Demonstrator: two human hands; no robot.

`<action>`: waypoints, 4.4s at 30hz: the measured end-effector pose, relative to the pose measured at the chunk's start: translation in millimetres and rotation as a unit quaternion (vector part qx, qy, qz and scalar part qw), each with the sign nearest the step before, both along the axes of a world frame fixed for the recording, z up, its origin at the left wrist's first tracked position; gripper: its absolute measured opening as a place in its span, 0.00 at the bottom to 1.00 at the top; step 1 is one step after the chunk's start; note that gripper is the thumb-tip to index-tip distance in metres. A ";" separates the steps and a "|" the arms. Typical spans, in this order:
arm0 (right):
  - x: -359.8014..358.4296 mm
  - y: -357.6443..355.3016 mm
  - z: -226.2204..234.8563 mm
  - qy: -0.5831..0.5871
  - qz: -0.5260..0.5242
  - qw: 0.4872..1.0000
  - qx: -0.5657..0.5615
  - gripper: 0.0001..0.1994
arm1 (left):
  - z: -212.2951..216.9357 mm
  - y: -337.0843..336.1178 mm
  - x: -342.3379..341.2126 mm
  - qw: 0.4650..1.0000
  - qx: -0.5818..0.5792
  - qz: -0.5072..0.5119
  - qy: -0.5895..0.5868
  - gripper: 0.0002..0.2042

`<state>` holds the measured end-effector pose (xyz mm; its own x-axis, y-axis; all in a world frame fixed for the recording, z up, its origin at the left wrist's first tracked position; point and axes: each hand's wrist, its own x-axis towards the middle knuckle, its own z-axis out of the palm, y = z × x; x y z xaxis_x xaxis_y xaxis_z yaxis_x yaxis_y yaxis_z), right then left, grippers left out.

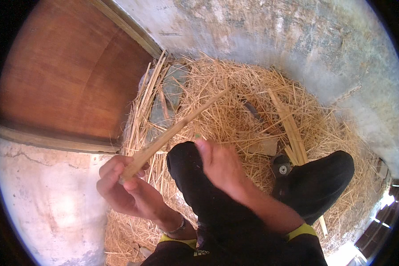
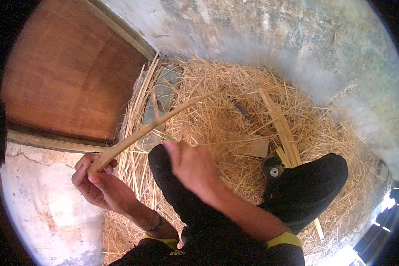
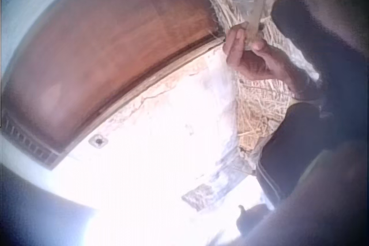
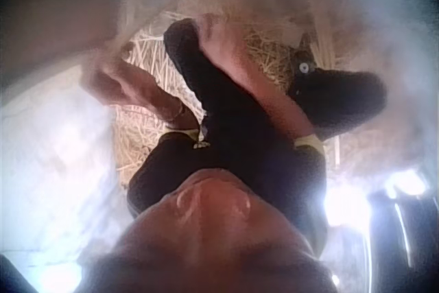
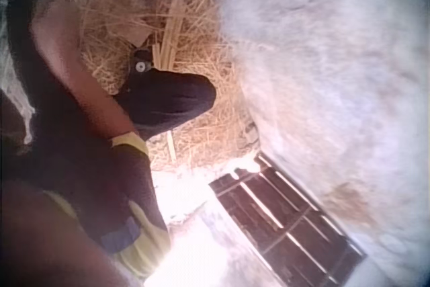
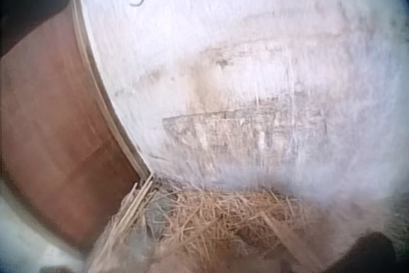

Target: The person sits cross-legged on a straw-covered floor and uses a green utility knife to shave thin strips from a bamboo stick. They repeatedly scrape the knife along the stick's length, rotating it to remove material and create a pile of shavings.

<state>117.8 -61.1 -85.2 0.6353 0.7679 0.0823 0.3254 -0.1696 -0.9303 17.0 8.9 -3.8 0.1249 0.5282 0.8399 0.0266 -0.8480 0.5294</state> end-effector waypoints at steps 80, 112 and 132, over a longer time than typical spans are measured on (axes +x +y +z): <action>74.4 -0.1 -99.3 0.095 -0.125 0.983 -0.095 0.28 | 1.8 4.7 -1.4 0.999 0.008 0.048 0.003 0.20; 11.4 -6.1 1.1 -0.005 0.059 0.998 -0.027 0.30 | 2.8 -1.9 -3.2 1.000 -0.006 0.020 0.017 0.18; 25.1 3.8 10.8 -0.009 0.066 0.997 -0.042 0.23 | -2.2 8.5 -9.2 1.000 -0.011 0.016 0.002 0.18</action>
<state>142.9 -57.3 -74.4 0.5264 0.8499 0.0255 0.3674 -0.2002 -0.9083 7.8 17.5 -5.9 0.1117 0.5501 0.8276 0.0560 -0.8350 0.5474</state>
